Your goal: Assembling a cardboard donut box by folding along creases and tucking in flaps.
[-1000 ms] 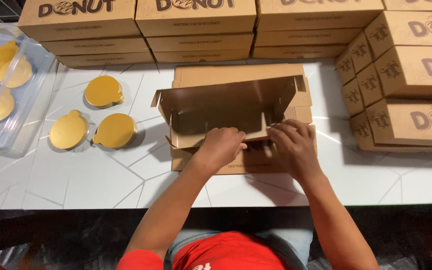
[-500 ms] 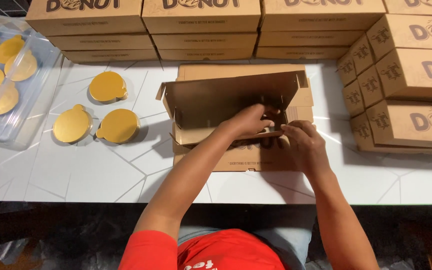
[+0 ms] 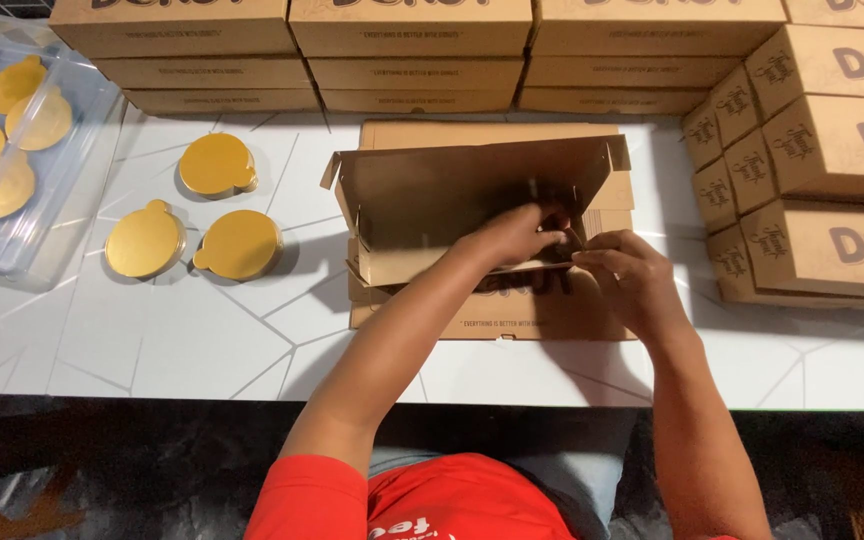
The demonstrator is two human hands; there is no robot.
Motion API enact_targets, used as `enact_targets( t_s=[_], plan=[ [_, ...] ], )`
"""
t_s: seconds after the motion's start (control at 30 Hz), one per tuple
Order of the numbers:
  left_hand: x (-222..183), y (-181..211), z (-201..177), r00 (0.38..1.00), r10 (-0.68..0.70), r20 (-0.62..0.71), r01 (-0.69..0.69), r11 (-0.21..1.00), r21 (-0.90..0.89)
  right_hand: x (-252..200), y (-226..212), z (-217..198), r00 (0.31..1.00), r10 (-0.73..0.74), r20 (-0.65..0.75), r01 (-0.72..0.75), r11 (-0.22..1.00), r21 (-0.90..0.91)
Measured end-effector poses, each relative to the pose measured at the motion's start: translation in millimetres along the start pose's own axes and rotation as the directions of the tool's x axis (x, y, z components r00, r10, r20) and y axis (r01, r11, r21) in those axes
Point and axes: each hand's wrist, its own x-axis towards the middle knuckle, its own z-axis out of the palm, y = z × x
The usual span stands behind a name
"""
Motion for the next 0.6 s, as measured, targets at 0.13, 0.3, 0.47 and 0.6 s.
enact_targets(
  t_s=[0.13, 0.3, 0.47, 0.6],
  plan=[
    [-0.8, 8.4, -1.6, 1.000, 0.001, 0.010, -0.001, 1.000, 0.010, 11.6, 0.4, -8.4, 0.986, 0.159, 0.044, -0.163, 0.982, 0.095],
    [10.0, -4.1, 5.2, 0.999, 0.016, 0.046, -0.016, 1.000, -0.012, 33.7, -11.0, -4.9, 0.730, 0.667, 0.146, -0.682, 0.724, 0.102],
    [22.9, -25.2, 17.2, 0.999, 0.025, 0.027, -0.024, 0.999, -0.049, 31.6, 19.0, 7.8, 0.662, 0.723, 0.197, -0.745, 0.662, 0.075],
    [11.2, -12.6, 8.6, 0.999, 0.016, 0.052, -0.012, 0.997, -0.071, 35.3, 0.0, -2.1, 0.615, 0.765, 0.193, -0.788, 0.608, 0.099]
  ],
)
